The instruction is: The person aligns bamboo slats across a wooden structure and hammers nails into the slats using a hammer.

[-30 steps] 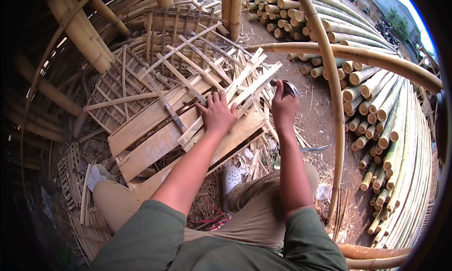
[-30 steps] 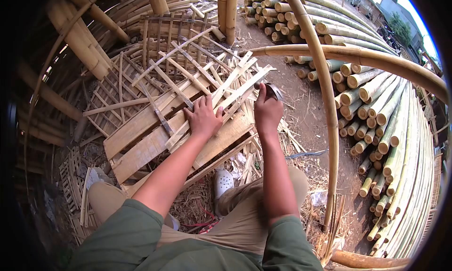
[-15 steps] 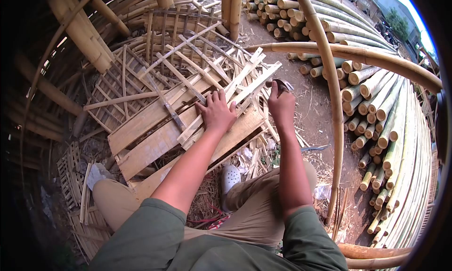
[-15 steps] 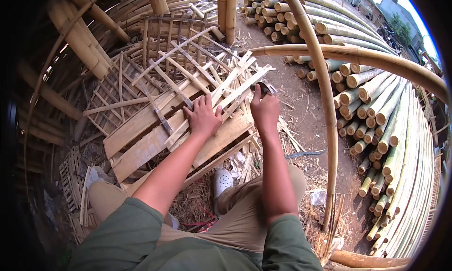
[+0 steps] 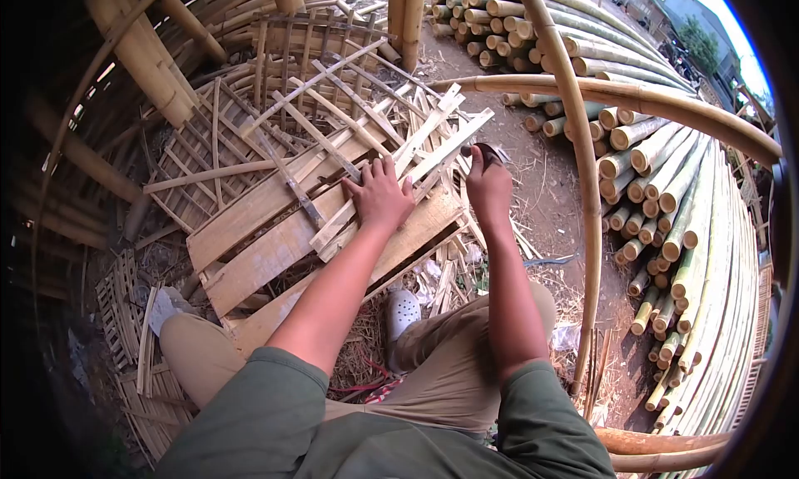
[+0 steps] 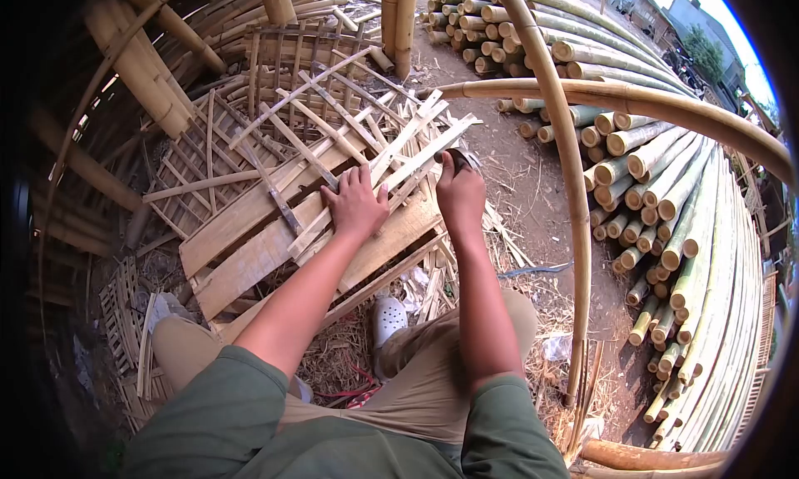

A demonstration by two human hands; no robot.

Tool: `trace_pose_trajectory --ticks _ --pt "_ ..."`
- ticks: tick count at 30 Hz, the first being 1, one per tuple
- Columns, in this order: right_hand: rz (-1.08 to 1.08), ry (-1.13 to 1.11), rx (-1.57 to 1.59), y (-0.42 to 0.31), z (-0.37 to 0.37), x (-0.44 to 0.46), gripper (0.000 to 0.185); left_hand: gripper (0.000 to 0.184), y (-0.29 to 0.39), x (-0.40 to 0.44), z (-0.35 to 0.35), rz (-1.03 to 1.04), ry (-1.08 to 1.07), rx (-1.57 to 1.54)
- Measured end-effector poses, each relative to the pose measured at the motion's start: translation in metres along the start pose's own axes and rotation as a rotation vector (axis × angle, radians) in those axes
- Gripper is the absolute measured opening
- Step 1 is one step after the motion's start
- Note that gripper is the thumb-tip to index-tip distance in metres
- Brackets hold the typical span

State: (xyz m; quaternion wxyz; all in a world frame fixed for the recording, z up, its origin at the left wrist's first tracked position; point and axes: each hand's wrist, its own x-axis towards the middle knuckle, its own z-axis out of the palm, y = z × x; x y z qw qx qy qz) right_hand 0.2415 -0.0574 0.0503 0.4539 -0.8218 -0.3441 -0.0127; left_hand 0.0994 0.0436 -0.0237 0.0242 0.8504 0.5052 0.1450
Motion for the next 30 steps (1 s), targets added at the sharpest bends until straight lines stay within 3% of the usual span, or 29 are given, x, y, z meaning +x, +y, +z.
trace_pose_trajectory --ticks 3,6,7,10,13,15,17,19,20,21,23,26,28,30 --pt "-0.062 0.243 0.111 -0.024 -0.005 -0.002 0.036 0.060 0.001 0.000 -0.003 -0.003 0.000 0.001" --pt "-0.001 -0.113 -0.177 0.053 0.076 -0.024 0.032 0.060 0.003 -0.001 -0.013 -0.003 -0.048 0.027" --pt "-0.049 -0.113 -0.077 0.051 0.075 -0.028 0.033 0.060 0.003 -0.001 -0.012 0.005 -0.044 0.030" --pt "0.064 -0.280 -0.248 0.039 0.043 -0.002 0.041 0.058 0.002 0.000 -0.002 -0.010 0.048 0.006" --pt "0.018 -0.040 -0.196 0.029 0.019 0.006 0.043 0.058 0.000 0.000 0.000 0.003 0.011 0.016" --pt "-0.078 0.175 0.084 -0.010 -0.008 0.004 0.042 0.057 0.001 0.000 -0.001 -0.001 0.003 0.025" --pt "0.047 0.297 0.154 -0.027 -0.015 0.002 0.037 0.056 0.001 0.001 -0.001 0.000 0.003 0.028" --pt "-0.243 0.194 0.160 0.004 0.023 -0.005 0.036 0.056 0.001 0.000 -0.006 0.001 -0.009 0.034" --pt "-0.045 -0.284 -0.243 0.038 0.054 -0.016 0.036 0.056 0.002 0.000 -0.008 0.008 -0.009 0.038" --pt "-0.097 -0.230 -0.074 0.035 0.060 -0.028 0.034 0.056 0.002 -0.003 -0.004 0.012 -0.009 0.041" --pt "0.005 -0.318 -0.170 0.031 0.057 -0.017 0.037 0.055 -0.001 0.001 0.001 0.024 0.036 0.025" --pt "0.016 -0.166 -0.045 0.019 0.040 -0.011 0.043 0.059 -0.001 0.006 -0.003 0.010 -0.020 -0.021" --pt "-0.020 -0.044 0.147 0.019 0.034 -0.013 0.033 0.062 0.002 0.002 -0.018 -0.009 -0.118 -0.031" --pt "-0.042 0.083 0.296 -0.004 0.011 -0.016 0.031 0.060 0.003 0.002 -0.011 -0.003 -0.067 0.003"
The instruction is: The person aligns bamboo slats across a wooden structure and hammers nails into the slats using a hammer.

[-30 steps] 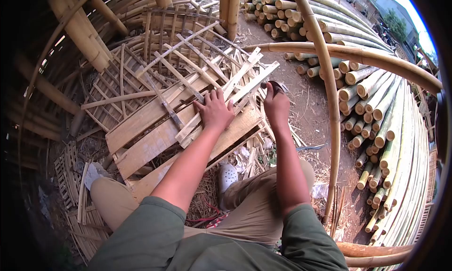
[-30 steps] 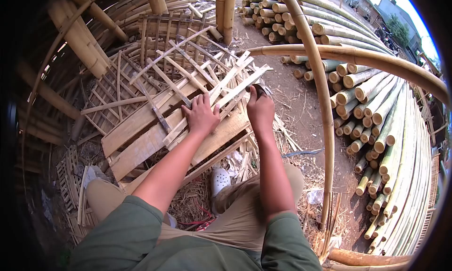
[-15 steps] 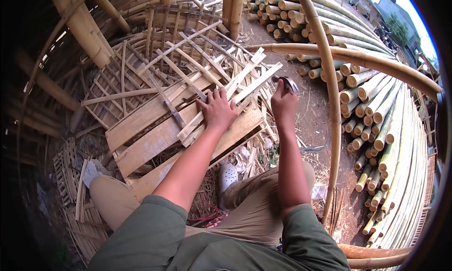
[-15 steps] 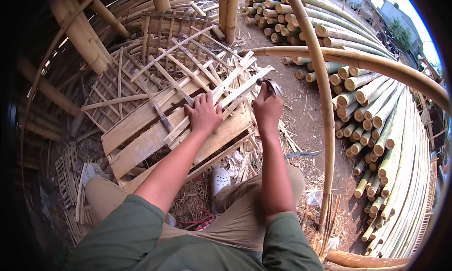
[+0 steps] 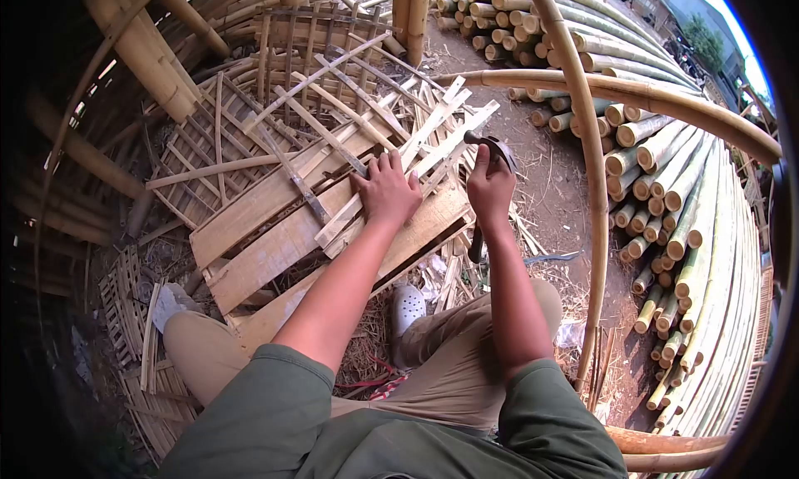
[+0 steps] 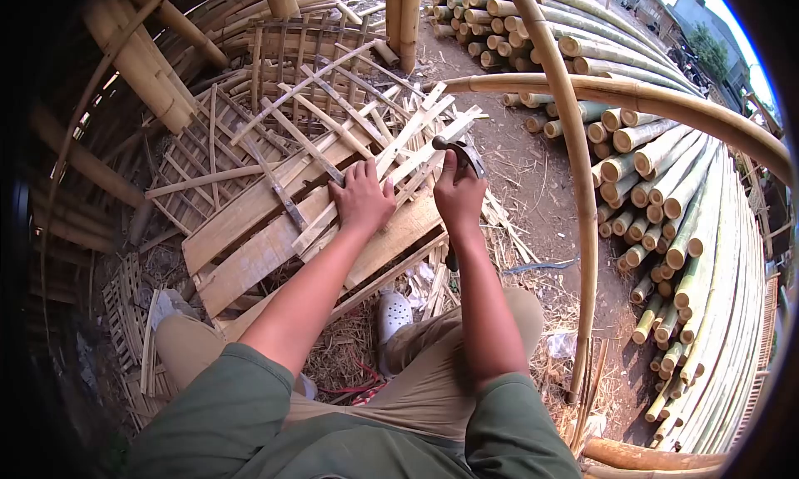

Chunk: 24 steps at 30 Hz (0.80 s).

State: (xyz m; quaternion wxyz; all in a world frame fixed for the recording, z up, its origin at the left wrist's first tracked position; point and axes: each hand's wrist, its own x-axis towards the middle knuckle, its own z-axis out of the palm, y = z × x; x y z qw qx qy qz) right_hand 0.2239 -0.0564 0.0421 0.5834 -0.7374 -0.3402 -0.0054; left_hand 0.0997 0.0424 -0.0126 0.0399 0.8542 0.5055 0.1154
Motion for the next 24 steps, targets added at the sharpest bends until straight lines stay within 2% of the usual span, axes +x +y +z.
trace_pose_trajectory --ticks 1,3,5,7,8,9,11,12,14,19,21,24 --pt "-0.045 0.077 0.064 -0.008 -0.002 0.000 0.046 0.057 0.000 0.000 0.003 0.003 0.050 0.038" --pt "-0.076 0.143 0.266 -0.002 -0.002 0.001 0.046 0.057 0.000 0.001 0.008 0.000 0.059 0.038" --pt "-0.045 0.069 0.358 -0.002 -0.006 -0.005 0.041 0.058 -0.001 0.001 0.009 0.004 0.067 0.042" --pt "-0.232 0.120 0.517 0.008 0.005 -0.010 0.046 0.059 -0.001 0.001 0.009 -0.002 0.052 0.034" --pt "-0.260 0.059 0.646 0.025 0.009 -0.010 0.056 0.059 0.000 0.001 0.009 0.001 0.054 0.033" --pt "-0.103 0.048 0.747 0.034 0.011 -0.015 0.064 0.059 -0.001 0.001 0.010 -0.001 0.066 0.033" --pt "0.099 0.212 0.779 -0.003 0.017 -0.018 0.068 0.059 -0.001 0.001 0.010 -0.002 0.079 0.032" --pt "0.098 0.212 0.778 -0.001 0.013 -0.016 0.068 0.059 0.000 0.001 0.010 -0.006 0.076 0.028" --pt "-0.051 -0.063 0.698 0.005 0.003 -0.011 0.066 0.059 0.000 0.000 0.009 -0.011 0.071 0.025" --pt "0.007 -0.191 0.791 0.006 0.009 -0.007 0.065 0.060 0.002 -0.001 0.002 -0.025 0.018 0.018" --pt "0.104 -0.266 0.658 0.031 0.015 -0.006 0.061 0.060 0.000 0.000 0.008 -0.022 0.040 0.013" --pt "-0.002 -0.339 0.245 0.054 0.020 0.000 0.052 0.060 0.000 0.000 0.008 -0.027 0.041 0.006"
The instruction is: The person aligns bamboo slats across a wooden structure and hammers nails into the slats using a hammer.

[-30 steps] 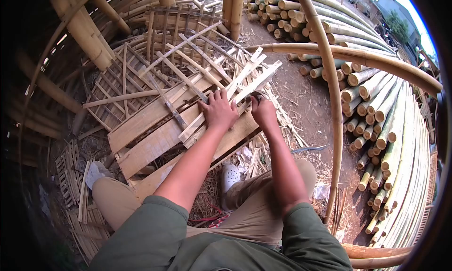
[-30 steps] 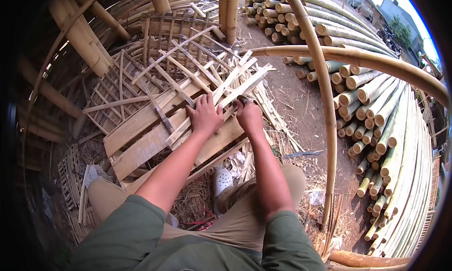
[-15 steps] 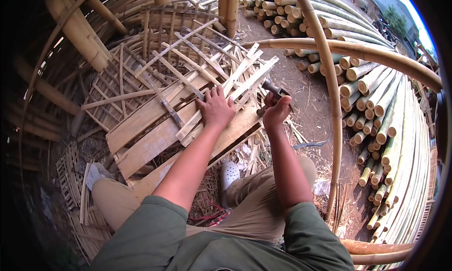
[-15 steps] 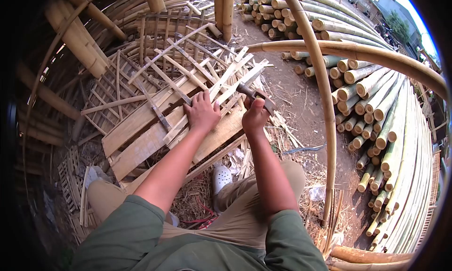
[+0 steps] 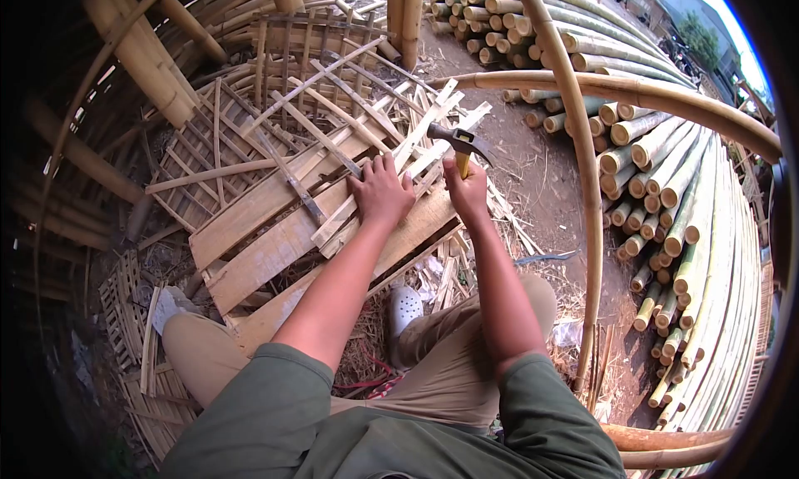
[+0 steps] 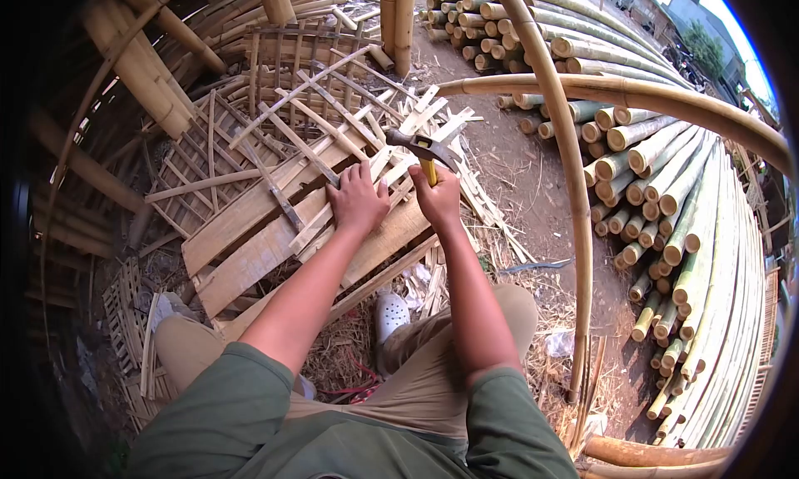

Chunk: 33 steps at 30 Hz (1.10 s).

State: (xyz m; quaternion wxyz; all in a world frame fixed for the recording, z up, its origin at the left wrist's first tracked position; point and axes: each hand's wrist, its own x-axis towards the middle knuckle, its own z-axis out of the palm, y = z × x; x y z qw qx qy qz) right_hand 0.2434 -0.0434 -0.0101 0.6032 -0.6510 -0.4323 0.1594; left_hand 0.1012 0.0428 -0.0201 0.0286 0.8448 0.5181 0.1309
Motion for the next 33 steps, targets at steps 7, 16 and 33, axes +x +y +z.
trace_pose_trajectory --ticks 7,16,33 --pt "0.023 -0.092 0.093 -0.037 -0.027 0.007 0.010 0.060 0.001 0.001 -0.006 -0.002 -0.057 0.015" --pt "0.129 -0.116 -0.251 -0.050 -0.050 -0.021 0.027 0.059 0.000 0.001 -0.005 0.008 -0.018 0.009" --pt "0.370 0.041 -0.546 -0.028 -0.008 -0.079 0.043 0.055 0.001 0.000 -0.006 -0.012 -0.008 -0.012"
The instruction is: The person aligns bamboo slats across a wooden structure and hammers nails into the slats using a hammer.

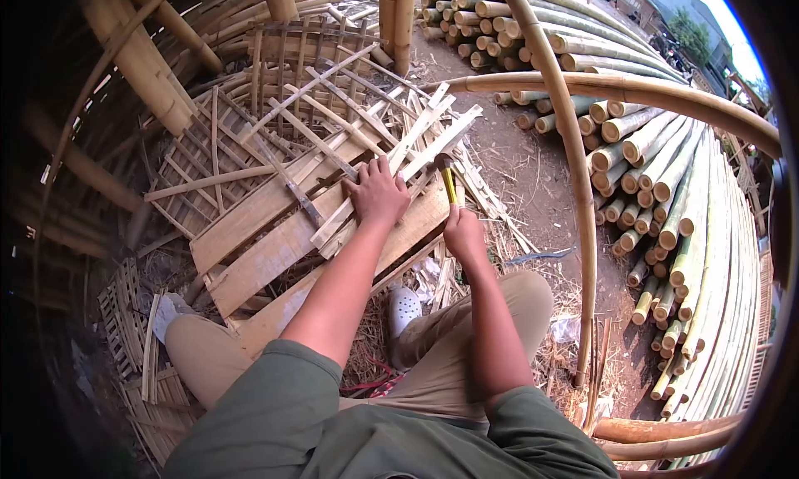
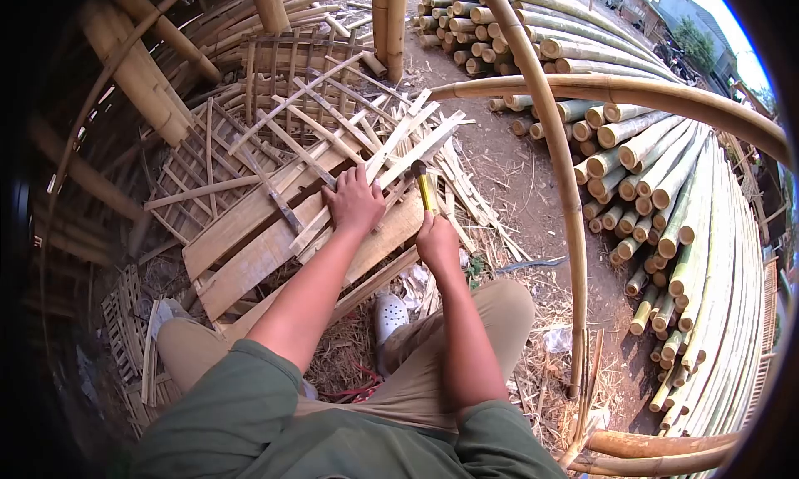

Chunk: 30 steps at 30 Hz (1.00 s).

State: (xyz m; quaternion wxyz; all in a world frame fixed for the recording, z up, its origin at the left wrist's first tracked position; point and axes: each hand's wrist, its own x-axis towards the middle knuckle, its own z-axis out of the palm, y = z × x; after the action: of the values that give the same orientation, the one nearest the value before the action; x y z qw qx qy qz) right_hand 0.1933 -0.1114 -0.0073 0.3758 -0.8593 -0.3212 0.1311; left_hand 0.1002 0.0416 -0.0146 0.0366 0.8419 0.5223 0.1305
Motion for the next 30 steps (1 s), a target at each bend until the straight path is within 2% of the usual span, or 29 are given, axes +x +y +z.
trace_pose_trajectory --ticks 3,7,10,13,16,17,18,20,24,26,28,29,30 --pt "0.081 -0.016 0.116 -0.012 -0.007 -0.001 0.043 0.055 -0.001 0.000 0.000 0.013 -0.001 0.001" --pt "-0.180 0.410 0.312 -0.023 -0.024 0.001 0.041 0.054 -0.001 0.001 -0.001 0.010 0.007 0.005" --pt "-0.117 0.554 0.279 -0.024 -0.022 0.000 0.043 0.053 -0.001 0.000 0.002 0.013 0.002 0.006" --pt "0.058 -0.021 -0.085 0.006 0.006 0.004 0.045 0.054 -0.001 0.000 -0.002 0.010 -0.016 0.013" --pt "0.063 -0.022 -0.056 0.012 -0.002 0.005 0.050 0.053 0.001 -0.001 -0.004 0.017 0.005 -0.021" --pt "0.221 -0.117 0.073 0.015 -0.005 0.009 0.050 0.053 0.001 -0.002 -0.003 0.013 0.004 -0.008" --pt "0.217 -0.114 0.077 0.012 -0.006 0.010 0.050 0.052 0.001 -0.001 -0.003 0.009 0.000 0.006" --pt "0.056 0.073 0.080 0.008 -0.008 0.007 0.046 0.052 0.000 -0.001 -0.003 0.002 -0.016 -0.006" --pt "-0.003 0.037 0.069 0.004 -0.007 0.015 0.046 0.053 0.001 0.000 -0.004 0.001 -0.031 -0.027" --pt "0.038 -0.036 0.015 0.002 -0.009 0.013 0.044 0.053 0.001 -0.001 -0.002 0.002 -0.040 -0.025" --pt "0.038 -0.022 0.099 -0.001 -0.010 0.014 0.043 0.051 -0.002 0.000 0.002 0.021 0.032 -0.014" --pt "0.000 0.091 0.093 -0.003 -0.011 0.014 0.043 0.051 -0.002 0.000 0.005 0.021 0.036 -0.013" --pt "-0.003 0.091 0.094 -0.012 -0.017 0.012 0.043 0.051 -0.002 0.000 0.006 0.026 0.056 -0.006"
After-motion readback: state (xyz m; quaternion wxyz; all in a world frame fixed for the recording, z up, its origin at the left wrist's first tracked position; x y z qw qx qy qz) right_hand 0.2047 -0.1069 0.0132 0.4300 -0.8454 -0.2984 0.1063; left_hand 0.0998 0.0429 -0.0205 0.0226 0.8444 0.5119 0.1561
